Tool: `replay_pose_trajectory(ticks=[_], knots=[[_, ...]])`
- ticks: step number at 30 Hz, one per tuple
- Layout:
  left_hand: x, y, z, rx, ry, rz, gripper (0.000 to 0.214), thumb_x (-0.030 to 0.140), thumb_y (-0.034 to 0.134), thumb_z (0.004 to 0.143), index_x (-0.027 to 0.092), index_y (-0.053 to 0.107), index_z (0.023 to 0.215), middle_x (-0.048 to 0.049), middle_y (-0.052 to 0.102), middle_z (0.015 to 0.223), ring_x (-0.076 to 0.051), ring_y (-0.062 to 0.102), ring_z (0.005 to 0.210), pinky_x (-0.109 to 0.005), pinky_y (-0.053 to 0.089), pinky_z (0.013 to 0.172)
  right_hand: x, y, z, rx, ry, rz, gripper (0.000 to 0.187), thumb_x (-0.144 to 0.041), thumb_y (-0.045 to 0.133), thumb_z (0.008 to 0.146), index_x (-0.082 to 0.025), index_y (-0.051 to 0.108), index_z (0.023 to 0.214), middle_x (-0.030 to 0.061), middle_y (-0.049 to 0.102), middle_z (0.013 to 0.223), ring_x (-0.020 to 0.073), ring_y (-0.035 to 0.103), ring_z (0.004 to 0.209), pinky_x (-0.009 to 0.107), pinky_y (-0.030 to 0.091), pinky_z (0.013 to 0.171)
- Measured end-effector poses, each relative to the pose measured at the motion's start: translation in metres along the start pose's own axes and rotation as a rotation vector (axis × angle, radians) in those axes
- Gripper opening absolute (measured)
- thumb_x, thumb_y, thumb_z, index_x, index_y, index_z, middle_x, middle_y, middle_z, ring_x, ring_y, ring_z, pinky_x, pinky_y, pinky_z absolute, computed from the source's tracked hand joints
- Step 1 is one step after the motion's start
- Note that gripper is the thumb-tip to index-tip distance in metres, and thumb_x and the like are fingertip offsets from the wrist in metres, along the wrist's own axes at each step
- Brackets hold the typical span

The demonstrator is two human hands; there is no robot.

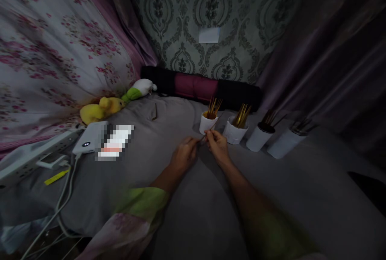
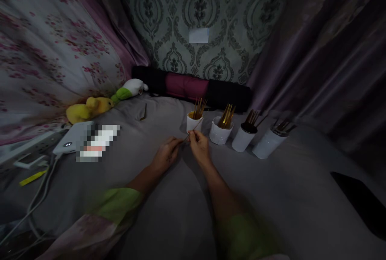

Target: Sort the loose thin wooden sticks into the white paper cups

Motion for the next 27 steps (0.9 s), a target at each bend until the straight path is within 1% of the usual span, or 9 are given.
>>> replay_pose_trajectory(ticks=[4,11,15,19,23,27], knots=[[-0.004,0.0,0.001,0.017,-0.018,-0.034,0.026,0.017,0.047,0.08,0.022,0.065,0.098,-0.007,0.059,0.086,-0.018,0.053,0.084,-0.029,0.039,0.08,-0.001,0.0,0.0,-0.002,0.005,0.005,0.035,-0.047,0.048,0.079,-0.015,0.062,0.082,-0.0013,0.052,0.06,0.0092,0.043,0.049,0.02,0.032,0.044],[-0.009,0.005,0.003,-0.003,-0.067,-0.007,0.026,0.015,0.045,0.079,0.02,0.065,0.095,-0.0063,0.063,0.089,-0.018,0.056,0.086,-0.029,0.041,0.079,0.004,-0.002,0.001,0.013,-0.002,-0.012,0.037,-0.047,0.048,0.078,-0.014,0.064,0.086,-0.0001,0.055,0.06,0.0104,0.046,0.051,0.021,0.033,0.046],[-0.012,0.007,0.003,-0.027,-0.112,-0.013,0.028,0.015,0.044,0.078,0.019,0.064,0.097,-0.0047,0.064,0.093,-0.016,0.056,0.088,-0.028,0.042,0.081,0.002,-0.003,0.002,0.024,-0.029,-0.028,0.038,-0.047,0.048,0.077,-0.014,0.064,0.086,-0.0002,0.055,0.059,0.0121,0.049,0.054,0.022,0.036,0.048],[-0.014,0.009,0.003,-0.029,-0.161,-0.052,0.028,0.017,0.045,0.079,0.019,0.065,0.098,-0.0044,0.065,0.096,-0.016,0.056,0.091,-0.028,0.042,0.083,-0.003,-0.003,0.002,0.021,-0.068,-0.078,0.035,-0.043,0.045,0.08,-0.014,0.064,0.086,-0.0002,0.055,0.061,0.0128,0.05,0.058,0.024,0.038,0.054],[-0.024,0.013,0.002,-0.021,-0.238,-0.137,0.025,0.019,0.049,0.077,0.019,0.065,0.096,-0.0038,0.066,0.094,-0.016,0.058,0.086,-0.026,0.043,0.079,-0.009,-0.006,0.001,0.038,-0.101,-0.119,0.033,-0.038,0.044,0.081,-0.013,0.064,0.087,0.0007,0.055,0.064,0.013,0.051,0.061,0.024,0.038,0.058],[-0.036,0.021,-0.001,-0.017,-0.363,-0.299,0.025,0.018,0.053,0.073,0.016,0.064,0.095,-0.0027,0.065,0.081,-0.012,0.056,0.071,-0.023,0.042,0.066,-0.012,-0.007,0.001,0.048,-0.116,-0.133,0.032,-0.037,0.043,0.081,-0.013,0.064,0.087,0.0009,0.056,0.065,0.0128,0.051,0.061,0.024,0.038,0.058]])
Point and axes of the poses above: each hand's wrist, its own z-axis towards the middle knuckle, its own y-axis out of the palm, x = y × z, the point moved 10 cm from there along z, towards the middle knuckle
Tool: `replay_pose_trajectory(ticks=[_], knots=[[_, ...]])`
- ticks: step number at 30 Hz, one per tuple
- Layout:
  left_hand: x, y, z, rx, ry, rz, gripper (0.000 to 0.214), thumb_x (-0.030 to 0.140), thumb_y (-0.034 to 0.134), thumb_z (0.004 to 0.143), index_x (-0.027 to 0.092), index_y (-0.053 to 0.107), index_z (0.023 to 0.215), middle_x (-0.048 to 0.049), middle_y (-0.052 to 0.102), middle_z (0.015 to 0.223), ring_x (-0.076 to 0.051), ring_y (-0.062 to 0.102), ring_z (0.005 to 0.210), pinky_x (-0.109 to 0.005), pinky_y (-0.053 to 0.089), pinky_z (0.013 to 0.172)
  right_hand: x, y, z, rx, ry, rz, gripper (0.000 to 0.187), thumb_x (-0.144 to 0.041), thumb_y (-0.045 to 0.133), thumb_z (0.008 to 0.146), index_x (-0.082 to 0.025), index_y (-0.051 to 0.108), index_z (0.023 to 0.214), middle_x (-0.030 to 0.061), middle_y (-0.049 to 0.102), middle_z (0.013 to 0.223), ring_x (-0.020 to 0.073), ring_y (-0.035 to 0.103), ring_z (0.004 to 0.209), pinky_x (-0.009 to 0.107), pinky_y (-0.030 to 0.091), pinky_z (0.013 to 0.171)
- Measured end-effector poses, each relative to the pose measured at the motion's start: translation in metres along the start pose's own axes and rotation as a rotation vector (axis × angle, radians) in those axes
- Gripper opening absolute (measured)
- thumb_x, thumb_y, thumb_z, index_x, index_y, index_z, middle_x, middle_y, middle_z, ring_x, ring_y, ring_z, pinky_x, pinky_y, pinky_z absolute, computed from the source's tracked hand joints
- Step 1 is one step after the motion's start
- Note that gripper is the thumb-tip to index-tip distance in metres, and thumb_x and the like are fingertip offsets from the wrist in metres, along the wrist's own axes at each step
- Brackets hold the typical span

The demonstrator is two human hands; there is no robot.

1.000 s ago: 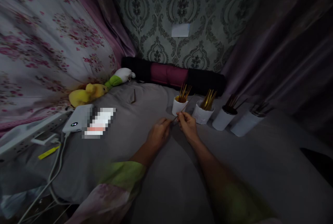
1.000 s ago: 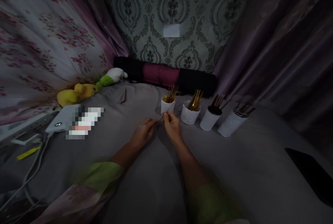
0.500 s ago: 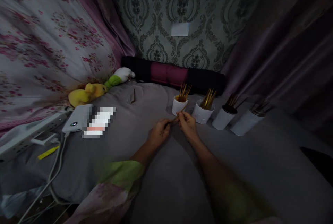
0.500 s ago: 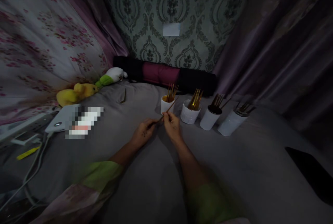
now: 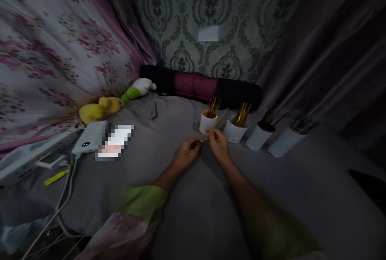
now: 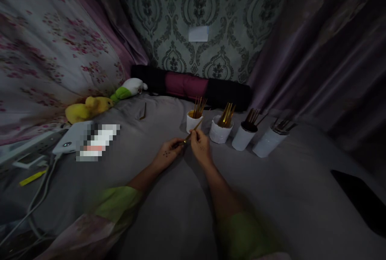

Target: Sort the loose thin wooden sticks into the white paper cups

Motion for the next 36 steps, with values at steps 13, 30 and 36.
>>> replay_pose_trajectory(ticks=[13,30,36], knots=[[-0.01,0.024,-0.01,-0.133,-0.304,-0.55,0.033,0.01,0.057,0.064,0.012,0.055,0.097,-0.0033,0.061,0.076,-0.007,0.052,0.052,-0.019,0.034,0.044,0.004,-0.008,0.004,0.004,0.007,-0.052,0.031,-0.037,0.041,0.081,-0.015,0.063,0.086,0.0004,0.055,0.065,0.0124,0.049,0.06,0.024,0.037,0.056],[-0.011,0.032,-0.016,-0.214,-0.399,-0.682,0.029,0.014,0.06,0.066,0.01,0.059,0.095,-0.0034,0.06,0.071,-0.006,0.049,0.052,-0.018,0.032,0.045,0.007,-0.012,0.002,0.009,0.023,-0.093,0.033,-0.038,0.042,0.081,-0.014,0.065,0.083,0.0002,0.055,0.062,0.0129,0.049,0.058,0.023,0.037,0.054],[-0.017,0.031,-0.018,-0.194,-0.449,-0.704,0.032,0.015,0.061,0.066,0.011,0.057,0.097,-0.003,0.061,0.071,-0.006,0.049,0.052,-0.019,0.032,0.047,0.01,-0.012,0.002,-0.003,0.051,-0.064,0.031,-0.037,0.044,0.08,-0.016,0.066,0.085,-0.0009,0.054,0.059,0.0124,0.048,0.055,0.023,0.037,0.052]])
Point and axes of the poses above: each hand's wrist, its own z-axis towards the middle knuckle, its own y-axis out of the palm, x = y × z, the point moved 10 cm from there along z, towards the middle knuckle
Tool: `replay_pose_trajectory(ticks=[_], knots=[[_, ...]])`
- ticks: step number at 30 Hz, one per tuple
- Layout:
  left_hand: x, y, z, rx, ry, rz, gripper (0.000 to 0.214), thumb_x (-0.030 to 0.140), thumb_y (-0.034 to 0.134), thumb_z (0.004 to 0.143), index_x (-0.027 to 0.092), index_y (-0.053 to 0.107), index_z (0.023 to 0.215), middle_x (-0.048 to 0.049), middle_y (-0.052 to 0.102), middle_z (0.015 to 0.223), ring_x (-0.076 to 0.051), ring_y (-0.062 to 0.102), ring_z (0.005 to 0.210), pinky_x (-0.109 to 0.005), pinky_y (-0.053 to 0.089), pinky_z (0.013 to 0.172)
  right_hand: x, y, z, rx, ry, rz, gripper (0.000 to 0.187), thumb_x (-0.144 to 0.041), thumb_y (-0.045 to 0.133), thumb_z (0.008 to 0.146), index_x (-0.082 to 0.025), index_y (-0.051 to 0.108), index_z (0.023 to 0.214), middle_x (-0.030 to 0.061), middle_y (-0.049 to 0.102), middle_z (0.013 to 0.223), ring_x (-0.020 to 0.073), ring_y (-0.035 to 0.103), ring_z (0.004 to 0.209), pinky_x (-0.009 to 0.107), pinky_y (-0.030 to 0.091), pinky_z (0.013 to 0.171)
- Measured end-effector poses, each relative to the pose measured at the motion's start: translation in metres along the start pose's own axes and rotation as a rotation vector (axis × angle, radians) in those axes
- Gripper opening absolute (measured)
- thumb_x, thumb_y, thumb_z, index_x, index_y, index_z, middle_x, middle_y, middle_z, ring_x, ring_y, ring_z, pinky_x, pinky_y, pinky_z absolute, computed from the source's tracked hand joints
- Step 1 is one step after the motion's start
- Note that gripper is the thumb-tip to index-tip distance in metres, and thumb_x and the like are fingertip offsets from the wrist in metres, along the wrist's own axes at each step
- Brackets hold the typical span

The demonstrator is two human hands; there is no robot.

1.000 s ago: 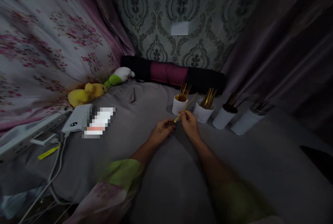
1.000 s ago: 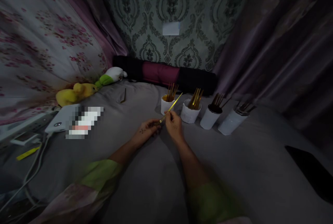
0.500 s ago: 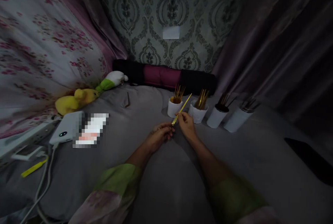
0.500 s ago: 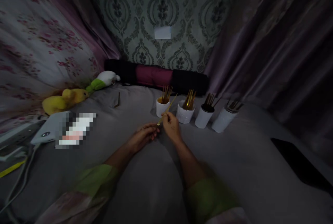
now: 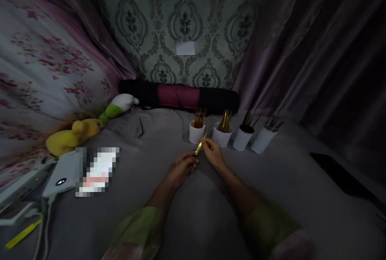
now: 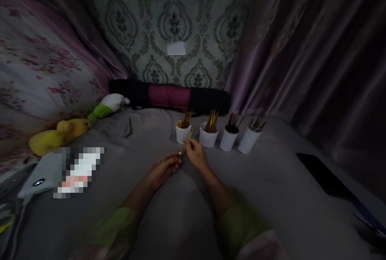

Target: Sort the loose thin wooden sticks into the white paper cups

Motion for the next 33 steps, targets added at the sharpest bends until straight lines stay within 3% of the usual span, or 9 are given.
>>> replay_pose_trajectory(ticks=[17,24,33], knots=[[-0.002,0.0,-0.004,0.006,-0.051,-0.037,0.027,0.011,0.061,0.066,0.011,0.057,0.093,-0.003,0.06,0.069,-0.005,0.049,0.051,-0.018,0.035,0.047,-0.021,-0.032,0.038,0.032,0.006,-0.02,0.046,-0.054,0.04,0.081,-0.014,0.063,0.083,-0.001,0.053,0.058,0.0086,0.042,0.045,0.02,0.032,0.042],[0.001,0.002,-0.006,-0.005,-0.051,-0.038,0.024,0.011,0.061,0.066,0.011,0.058,0.09,-0.003,0.06,0.068,-0.006,0.05,0.051,-0.018,0.035,0.047,-0.026,-0.051,0.054,0.103,0.017,-0.033,0.045,-0.057,0.043,0.076,-0.016,0.061,0.077,0.0003,0.056,0.059,0.0093,0.044,0.045,0.021,0.034,0.042],[0.0,0.0,-0.005,0.007,-0.061,-0.038,0.025,0.011,0.062,0.067,0.011,0.059,0.091,-0.0034,0.061,0.069,-0.006,0.05,0.052,-0.018,0.037,0.048,-0.036,-0.06,0.063,0.104,0.04,0.005,0.043,-0.056,0.047,0.073,-0.016,0.059,0.079,-0.0008,0.056,0.058,0.0068,0.037,0.037,0.021,0.03,0.037]])
Point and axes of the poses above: each hand's wrist, its own z-axis towards the middle knuckle, its own y-axis out of the palm, x = y × z, the point moved 10 cm from there along z, towards the middle knuckle
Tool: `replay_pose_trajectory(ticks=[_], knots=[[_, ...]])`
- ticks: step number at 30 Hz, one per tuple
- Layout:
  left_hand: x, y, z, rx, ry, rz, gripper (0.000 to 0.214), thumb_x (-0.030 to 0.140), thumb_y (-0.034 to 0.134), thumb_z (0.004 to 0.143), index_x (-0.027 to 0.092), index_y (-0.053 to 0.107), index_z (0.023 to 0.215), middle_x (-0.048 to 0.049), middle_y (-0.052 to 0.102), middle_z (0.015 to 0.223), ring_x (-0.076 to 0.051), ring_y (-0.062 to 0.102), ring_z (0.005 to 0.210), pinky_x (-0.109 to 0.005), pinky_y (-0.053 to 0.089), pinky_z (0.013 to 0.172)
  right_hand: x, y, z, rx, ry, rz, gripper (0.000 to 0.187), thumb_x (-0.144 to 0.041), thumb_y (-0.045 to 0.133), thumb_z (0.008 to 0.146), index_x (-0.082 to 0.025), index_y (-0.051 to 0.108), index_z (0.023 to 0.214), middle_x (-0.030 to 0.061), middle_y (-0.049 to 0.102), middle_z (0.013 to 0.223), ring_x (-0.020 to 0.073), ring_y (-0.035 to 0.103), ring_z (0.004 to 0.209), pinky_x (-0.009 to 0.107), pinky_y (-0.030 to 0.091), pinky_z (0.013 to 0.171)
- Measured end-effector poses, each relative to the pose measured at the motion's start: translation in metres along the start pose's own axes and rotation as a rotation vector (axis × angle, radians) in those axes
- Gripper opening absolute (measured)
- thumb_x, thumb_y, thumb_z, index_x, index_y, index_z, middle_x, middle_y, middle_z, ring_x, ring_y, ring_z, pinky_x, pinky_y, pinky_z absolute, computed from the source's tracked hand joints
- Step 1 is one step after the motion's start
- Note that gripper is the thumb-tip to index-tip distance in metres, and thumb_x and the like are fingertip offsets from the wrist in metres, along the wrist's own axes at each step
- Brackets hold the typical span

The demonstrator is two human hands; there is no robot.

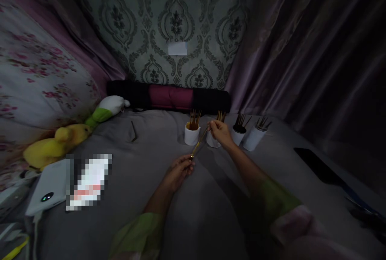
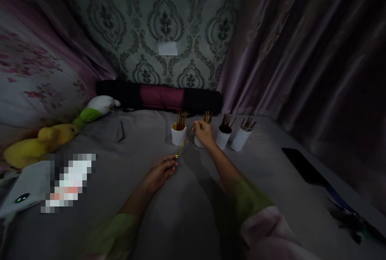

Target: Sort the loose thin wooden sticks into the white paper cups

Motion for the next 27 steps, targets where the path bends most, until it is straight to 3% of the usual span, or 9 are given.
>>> replay_pose_trajectory(ticks=[21,27], knots=[[-0.003,-0.003,0.001,0.015,-0.045,-0.044,0.02,0.009,0.061,0.072,0.011,0.059,0.092,-0.004,0.062,0.072,-0.006,0.053,0.056,-0.018,0.042,0.054,-0.001,-0.003,0.006,-0.036,0.059,0.064,0.034,-0.05,0.054,0.072,-0.016,0.055,0.072,-0.0008,0.055,0.055,0.0064,0.038,0.036,0.02,0.026,0.032],[-0.006,-0.006,0.006,0.001,-0.053,-0.106,0.015,0.01,0.059,0.075,0.01,0.059,0.09,-0.004,0.061,0.071,-0.006,0.053,0.056,-0.017,0.043,0.054,-0.011,-0.006,0.012,-0.027,0.023,0.054,0.034,-0.049,0.052,0.075,-0.015,0.056,0.072,-0.0002,0.055,0.055,0.0056,0.038,0.036,0.019,0.026,0.033]])
Point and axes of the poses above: each hand's wrist, its own z-axis towards the middle knuckle, its own y-axis out of the palm, x = y × z, the point moved 10 cm from there along z, towards the middle knuckle
